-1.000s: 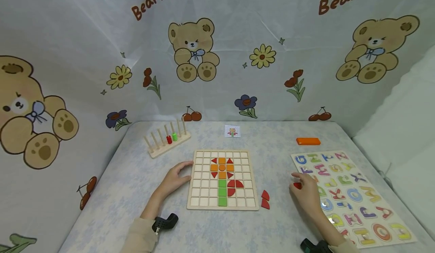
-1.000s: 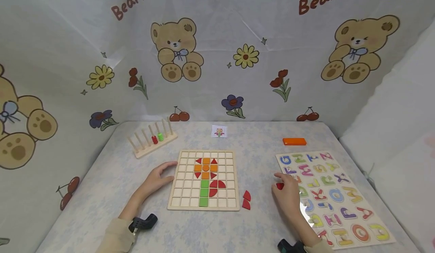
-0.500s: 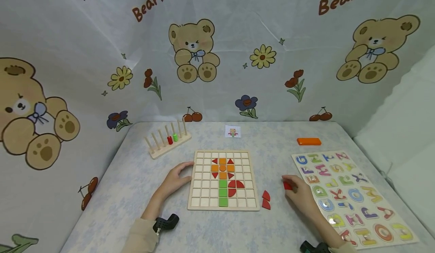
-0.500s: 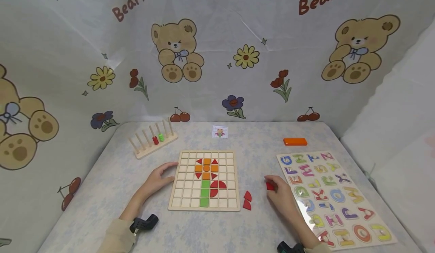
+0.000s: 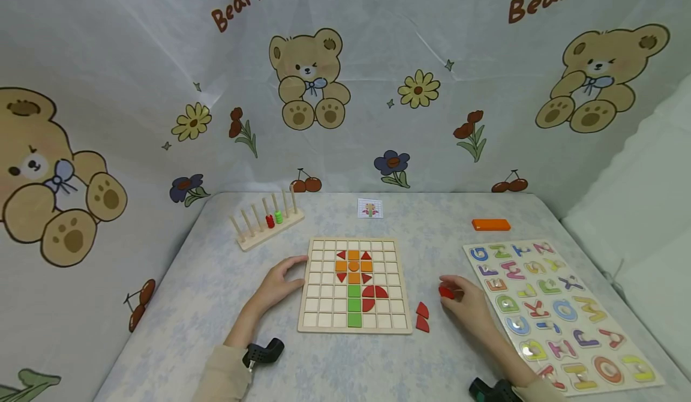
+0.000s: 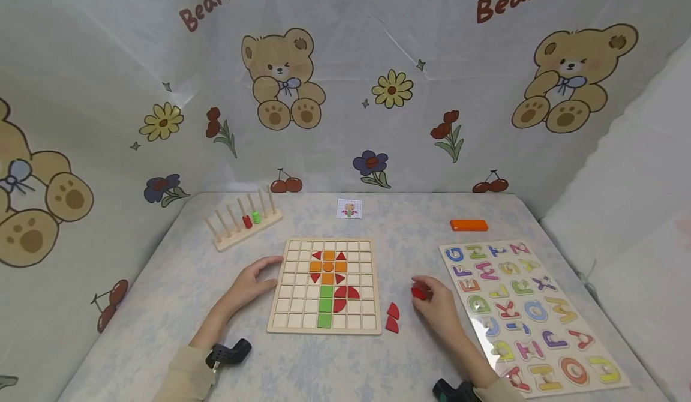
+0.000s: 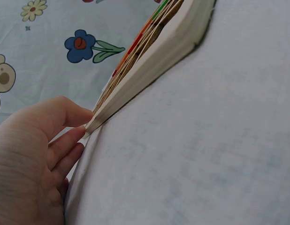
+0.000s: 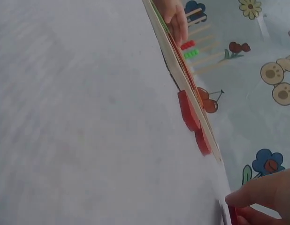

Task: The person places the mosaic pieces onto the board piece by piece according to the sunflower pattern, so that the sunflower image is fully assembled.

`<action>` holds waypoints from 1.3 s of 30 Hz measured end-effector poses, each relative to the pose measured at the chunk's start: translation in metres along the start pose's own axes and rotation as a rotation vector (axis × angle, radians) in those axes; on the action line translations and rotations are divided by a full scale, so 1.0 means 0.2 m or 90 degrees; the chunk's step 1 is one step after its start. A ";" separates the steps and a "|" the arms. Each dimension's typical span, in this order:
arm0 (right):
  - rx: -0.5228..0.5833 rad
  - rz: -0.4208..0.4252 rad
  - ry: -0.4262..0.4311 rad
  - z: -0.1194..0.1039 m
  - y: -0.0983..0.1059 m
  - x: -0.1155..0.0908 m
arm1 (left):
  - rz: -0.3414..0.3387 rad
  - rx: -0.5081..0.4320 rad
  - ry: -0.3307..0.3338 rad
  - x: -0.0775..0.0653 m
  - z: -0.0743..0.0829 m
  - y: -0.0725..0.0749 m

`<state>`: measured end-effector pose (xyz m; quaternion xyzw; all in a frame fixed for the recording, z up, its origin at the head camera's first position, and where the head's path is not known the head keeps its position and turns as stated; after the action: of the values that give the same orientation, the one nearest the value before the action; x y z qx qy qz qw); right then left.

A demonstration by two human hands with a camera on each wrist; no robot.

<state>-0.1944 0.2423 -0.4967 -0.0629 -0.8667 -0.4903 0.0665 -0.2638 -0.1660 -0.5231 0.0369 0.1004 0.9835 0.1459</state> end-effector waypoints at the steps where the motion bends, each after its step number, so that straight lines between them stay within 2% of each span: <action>1: 0.009 -0.007 0.004 -0.02 -0.01 0.01 | -0.001 0.001 -0.001 0.00 0.00 0.00; 8: 0.087 -0.052 0.054 -0.25 -0.09 0.09 | -0.008 0.001 -0.017 0.00 0.01 0.00; 15: 0.179 -0.120 0.177 -0.52 -0.21 0.15 | -0.010 -0.009 -0.012 0.00 0.01 0.00; 24: 0.222 -0.240 0.294 -0.82 -0.38 0.16 | -0.010 -0.014 -0.005 0.00 0.01 0.00; 31: 0.228 -0.288 0.326 -0.95 -0.52 0.17 | -0.010 -0.001 -0.021 0.00 0.01 0.01; 39: 0.197 -0.308 0.325 -0.98 -0.59 0.17 | -0.012 -0.002 -0.029 0.00 0.02 0.01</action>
<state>-0.2376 0.0152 -0.4889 0.2787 -0.8759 -0.3547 0.1711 -0.2628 -0.1668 -0.5190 0.0580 0.0959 0.9811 0.1576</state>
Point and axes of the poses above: each hand's wrist, its own x-axis towards the middle knuckle, its own y-axis out of the back of the hand, z = x × y, the point moved 5 cm from there along x, towards the middle knuckle, and after that the axes turned 14 degrees about -x, right-handed, at the moved point
